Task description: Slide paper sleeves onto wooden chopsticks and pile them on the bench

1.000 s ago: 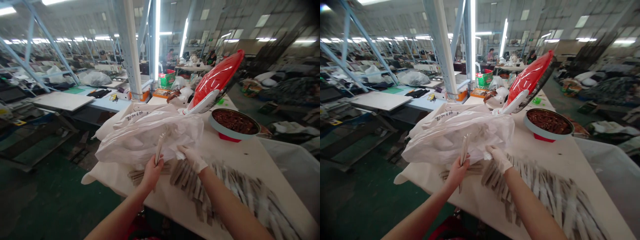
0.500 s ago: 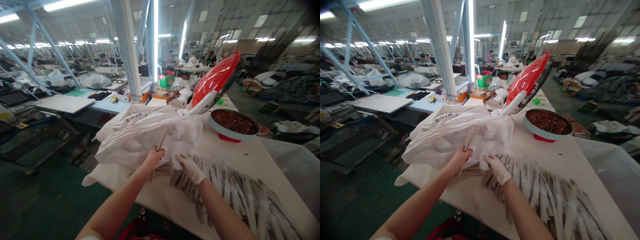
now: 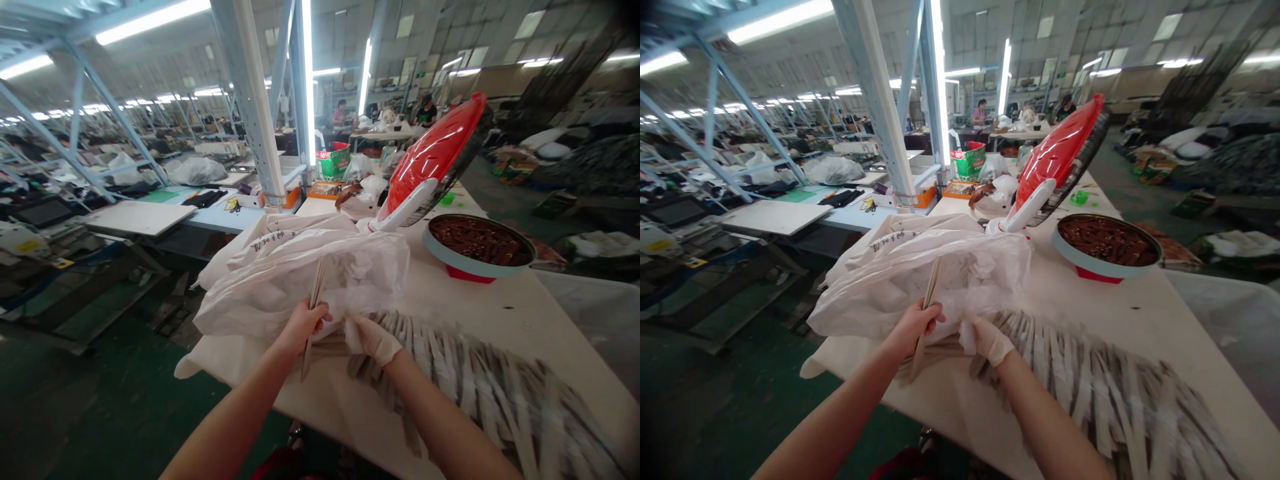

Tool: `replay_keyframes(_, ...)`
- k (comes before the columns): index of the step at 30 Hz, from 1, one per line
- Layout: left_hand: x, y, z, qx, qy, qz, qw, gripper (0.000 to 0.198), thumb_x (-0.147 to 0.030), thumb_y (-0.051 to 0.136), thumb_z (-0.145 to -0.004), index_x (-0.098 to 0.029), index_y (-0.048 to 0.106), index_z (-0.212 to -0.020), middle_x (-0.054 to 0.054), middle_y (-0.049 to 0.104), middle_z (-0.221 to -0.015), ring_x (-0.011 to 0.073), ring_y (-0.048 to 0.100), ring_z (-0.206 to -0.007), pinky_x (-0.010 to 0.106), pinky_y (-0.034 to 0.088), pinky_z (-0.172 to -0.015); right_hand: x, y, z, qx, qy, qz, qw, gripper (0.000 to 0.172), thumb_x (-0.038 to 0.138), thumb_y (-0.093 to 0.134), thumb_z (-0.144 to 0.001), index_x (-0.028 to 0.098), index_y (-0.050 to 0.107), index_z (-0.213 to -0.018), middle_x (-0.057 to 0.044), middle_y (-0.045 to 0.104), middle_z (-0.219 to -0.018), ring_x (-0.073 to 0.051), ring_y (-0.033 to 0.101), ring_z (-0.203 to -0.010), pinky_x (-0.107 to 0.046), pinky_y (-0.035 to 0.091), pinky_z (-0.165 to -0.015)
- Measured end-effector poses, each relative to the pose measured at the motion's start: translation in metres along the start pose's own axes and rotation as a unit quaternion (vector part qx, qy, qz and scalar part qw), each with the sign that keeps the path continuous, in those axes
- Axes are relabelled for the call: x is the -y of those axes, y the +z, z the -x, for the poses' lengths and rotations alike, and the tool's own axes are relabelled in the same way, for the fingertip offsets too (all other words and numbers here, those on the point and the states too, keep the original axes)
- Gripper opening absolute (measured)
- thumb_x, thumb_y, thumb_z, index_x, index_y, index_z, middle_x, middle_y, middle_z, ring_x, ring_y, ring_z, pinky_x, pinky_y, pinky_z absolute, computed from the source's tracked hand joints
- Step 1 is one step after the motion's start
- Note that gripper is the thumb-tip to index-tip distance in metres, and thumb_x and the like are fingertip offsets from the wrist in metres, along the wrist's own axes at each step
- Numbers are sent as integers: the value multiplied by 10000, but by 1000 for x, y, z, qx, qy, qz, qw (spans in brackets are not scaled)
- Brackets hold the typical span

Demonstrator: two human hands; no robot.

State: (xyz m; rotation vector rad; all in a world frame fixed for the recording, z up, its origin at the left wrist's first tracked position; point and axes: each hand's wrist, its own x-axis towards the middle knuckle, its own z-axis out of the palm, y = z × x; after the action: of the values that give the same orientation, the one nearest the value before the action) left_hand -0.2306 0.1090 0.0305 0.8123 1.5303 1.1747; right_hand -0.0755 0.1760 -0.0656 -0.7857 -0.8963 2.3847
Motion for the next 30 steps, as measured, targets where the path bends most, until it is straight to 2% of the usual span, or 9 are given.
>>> replay_keyframes(4,-22,-6,15,70,-65,144,985,120,-185,588,-671,-128,484,-656,22,583,-632,13,328,-386,136,203,-330,1,2,2,16,73,-56,996,148,245,595,-769,148,630,-874,26,577,-554,-54,467,-415,-172,427,-434)
replay_keyframes(7,-33,-9,24,125,-122,250,952,111,-152,591,-694,-112,491,-668,26,571,-673,1,331,-398,111,214,-328,1,6,13,28,97,-81,992,220,238,567,-798,126,610,-983,26,606,-615,-48,493,-428,-153,424,-428)
replay_keyframes(10,-32,-4,27,129,-171,276,937,67,-121,545,-741,-98,503,-693,24,558,-668,-4,331,-392,96,219,-319,-2,11,21,11,90,-89,992,229,207,536,-812,116,605,-1010,-16,668,-745,-84,591,-554,-178,490,-519)
replay_keyframes(13,-26,7,26,102,-195,256,941,100,-111,525,-761,-94,496,-667,45,569,-684,-3,343,-392,96,221,-311,-5,15,27,4,68,-94,993,214,131,520,-783,121,622,-971,-42,691,-854,-111,635,-686,-214,524,-664)
replay_keyframes(16,-23,16,29,84,-194,244,946,127,-118,534,-758,-102,487,-641,35,561,-671,-3,335,-391,100,216,-308,-3,14,34,19,44,-97,994,293,86,543,-725,149,627,-999,-37,689,-951,-135,645,-770,-252,523,-732)
replay_keyframes(20,-23,23,40,135,-191,222,947,110,-180,561,-748,-95,536,-685,29,561,-696,0,337,-418,106,229,-329,2,6,41,62,25,-79,995,279,58,570,-649,133,655,-904,-46,700,-879,-139,641,-774,-238,501,-744)
replay_keyframes(23,-14,32,39,100,-167,128,973,74,-168,540,-738,-100,540,-710,45,587,-717,13,358,-427,123,227,-335,6,3,46,110,43,-80,990,182,193,594,-664,141,655,-828,-48,694,-791,-144,635,-727,-241,493,-715)
replay_keyframes(27,9,46,30,36,-147,52,987,58,-147,464,-763,-124,501,-724,9,544,-612,32,358,-406,139,220,-337,6,12,55,143,34,-56,988,332,473,533,-756,165,645,-806,-54,679,-773,-182,627,-750,-336,487,-777)
replay_keyframes(30,22,49,28,28,-121,4,992,67,-178,471,-766,-143,498,-716,-45,445,-489,49,348,-382,155,224,-343,-2,22,59,125,-6,-1,992,269,416,610,-746,166,645,-841,-30,663,-714,-182,620,-761,-346,475,-791)
